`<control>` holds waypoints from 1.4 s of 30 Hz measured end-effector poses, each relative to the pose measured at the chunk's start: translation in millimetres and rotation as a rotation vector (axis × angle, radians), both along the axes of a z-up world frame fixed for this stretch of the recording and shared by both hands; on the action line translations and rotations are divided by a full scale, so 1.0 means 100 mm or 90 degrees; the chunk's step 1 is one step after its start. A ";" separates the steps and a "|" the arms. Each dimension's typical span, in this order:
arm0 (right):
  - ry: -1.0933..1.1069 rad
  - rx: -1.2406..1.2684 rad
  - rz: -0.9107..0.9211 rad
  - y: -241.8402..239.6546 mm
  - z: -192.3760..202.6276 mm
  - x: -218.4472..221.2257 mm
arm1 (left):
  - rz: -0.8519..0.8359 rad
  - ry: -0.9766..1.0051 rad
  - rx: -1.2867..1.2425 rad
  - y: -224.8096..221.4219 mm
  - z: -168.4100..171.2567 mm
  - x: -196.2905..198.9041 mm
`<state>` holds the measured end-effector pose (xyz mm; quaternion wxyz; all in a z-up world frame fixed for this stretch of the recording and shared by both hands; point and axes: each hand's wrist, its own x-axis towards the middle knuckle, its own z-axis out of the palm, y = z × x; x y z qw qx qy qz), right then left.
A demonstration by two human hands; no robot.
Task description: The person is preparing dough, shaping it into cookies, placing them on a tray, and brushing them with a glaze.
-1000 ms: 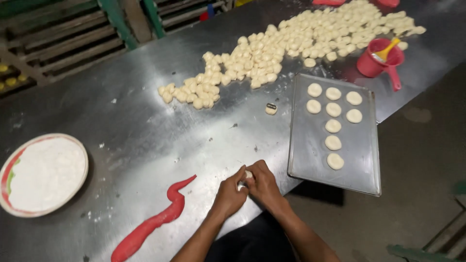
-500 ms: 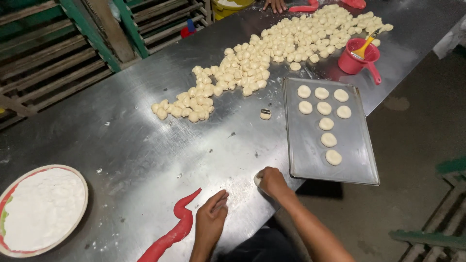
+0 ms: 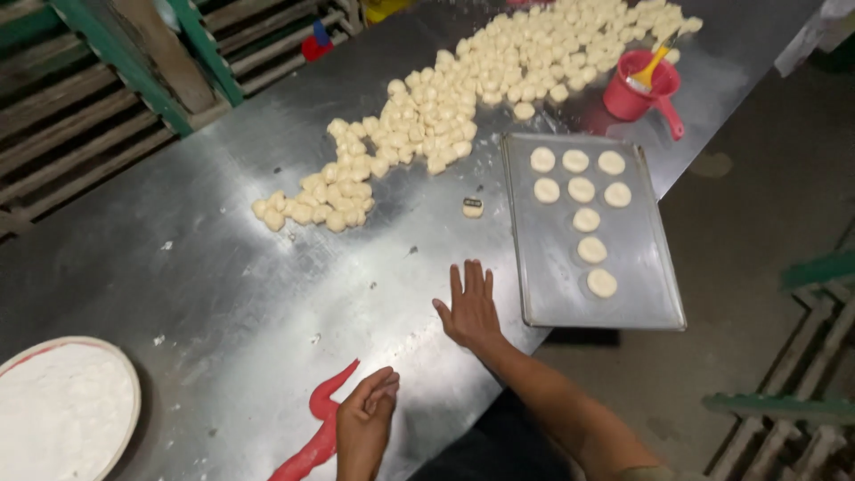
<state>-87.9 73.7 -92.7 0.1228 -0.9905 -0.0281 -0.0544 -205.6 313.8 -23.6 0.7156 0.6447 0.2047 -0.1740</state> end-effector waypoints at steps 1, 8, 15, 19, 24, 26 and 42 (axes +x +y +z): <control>0.000 0.000 -0.003 0.00 -0.06 0.01 | -0.003 0.000 0.000 -0.02 0.08 0.05; -0.023 0.212 0.107 -0.44 -0.27 -0.42 | -0.030 -0.054 0.027 -0.33 0.24 0.05; 0.172 0.575 -0.003 -1.27 0.35 -0.92 | -0.180 -0.063 0.180 -1.24 0.24 0.32; 0.303 1.074 -0.334 -2.39 0.54 -0.68 | -0.338 -0.306 0.272 -2.06 0.26 0.72; -0.032 0.612 -0.291 -3.39 0.16 -0.04 | -0.515 -0.476 0.296 -2.96 0.44 1.08; -0.141 0.430 -0.243 -3.53 0.03 0.09 | -0.529 -0.466 0.259 -3.10 0.48 1.09; -0.105 0.203 0.249 -2.80 0.03 1.18 | 0.105 0.013 0.343 -1.71 0.25 0.48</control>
